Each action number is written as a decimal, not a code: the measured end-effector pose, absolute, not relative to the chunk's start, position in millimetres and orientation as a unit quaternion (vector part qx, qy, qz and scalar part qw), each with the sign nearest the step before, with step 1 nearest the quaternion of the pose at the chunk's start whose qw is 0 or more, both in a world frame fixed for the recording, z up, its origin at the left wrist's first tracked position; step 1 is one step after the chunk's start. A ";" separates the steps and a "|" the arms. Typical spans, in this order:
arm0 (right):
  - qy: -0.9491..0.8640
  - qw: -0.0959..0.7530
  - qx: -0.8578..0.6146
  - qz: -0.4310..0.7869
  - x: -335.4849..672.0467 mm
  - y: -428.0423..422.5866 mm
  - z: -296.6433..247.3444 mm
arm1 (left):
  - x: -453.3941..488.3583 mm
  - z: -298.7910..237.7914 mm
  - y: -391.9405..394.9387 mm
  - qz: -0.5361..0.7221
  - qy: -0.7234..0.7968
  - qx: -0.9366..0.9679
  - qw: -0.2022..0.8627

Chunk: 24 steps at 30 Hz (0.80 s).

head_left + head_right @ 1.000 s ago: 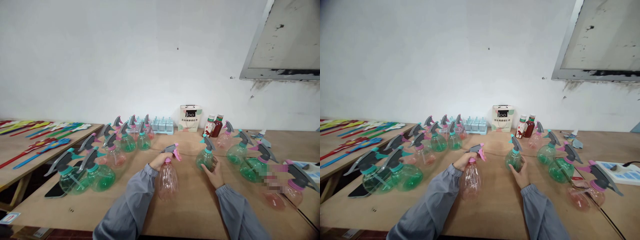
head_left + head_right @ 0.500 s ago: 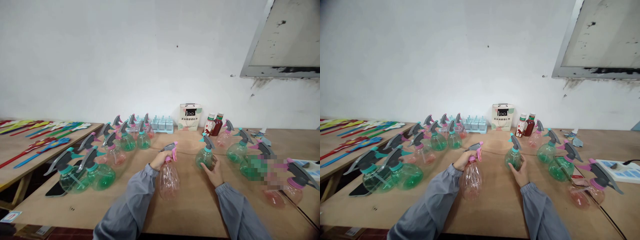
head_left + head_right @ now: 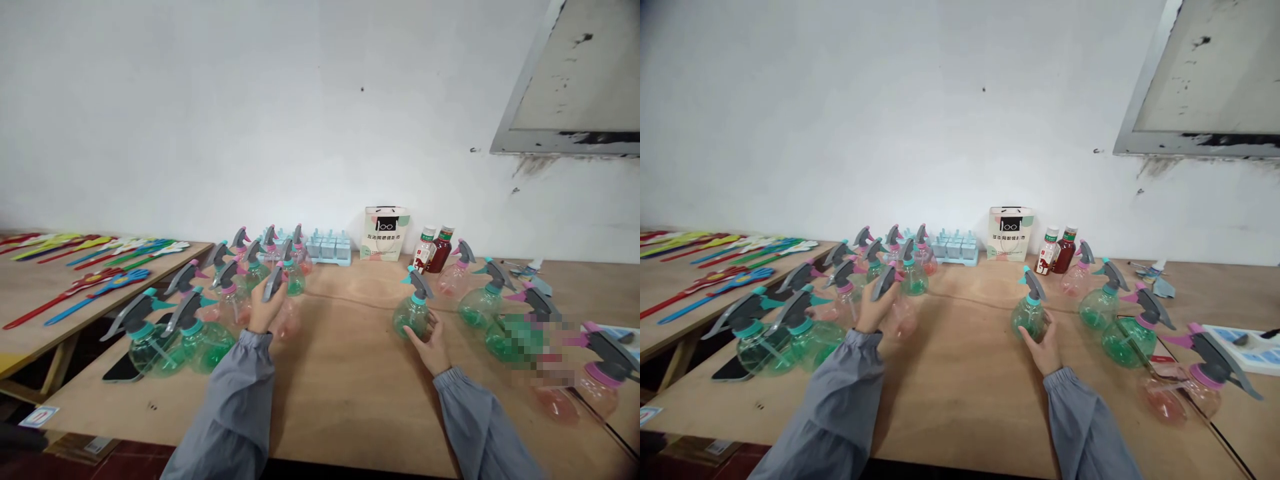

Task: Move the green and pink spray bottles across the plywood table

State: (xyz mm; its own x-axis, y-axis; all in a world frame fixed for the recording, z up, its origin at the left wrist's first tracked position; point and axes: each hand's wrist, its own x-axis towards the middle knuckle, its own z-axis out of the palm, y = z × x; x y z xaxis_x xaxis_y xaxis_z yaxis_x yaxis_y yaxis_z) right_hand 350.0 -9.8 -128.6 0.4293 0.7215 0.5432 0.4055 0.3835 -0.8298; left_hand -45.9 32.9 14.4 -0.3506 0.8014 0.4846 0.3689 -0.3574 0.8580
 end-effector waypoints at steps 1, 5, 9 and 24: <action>-0.520 0.649 -0.542 0.126 350.0 -9.7 -128.8 | -53.5 10.3 36.2 0.624 0.553 0.531 0.152; -0.518 0.649 -0.543 0.126 349.4 -10.3 -127.2 | -70.0 -3.4 51.1 0.627 0.577 0.508 0.128; -0.527 0.646 -0.542 0.107 349.4 -11.4 -124.7 | -69.4 -6.2 62.5 0.652 0.557 0.498 0.127; -0.533 0.638 -0.546 0.104 350.5 -9.4 -128.6 | -69.0 -76.4 67.9 0.619 0.641 0.452 -0.030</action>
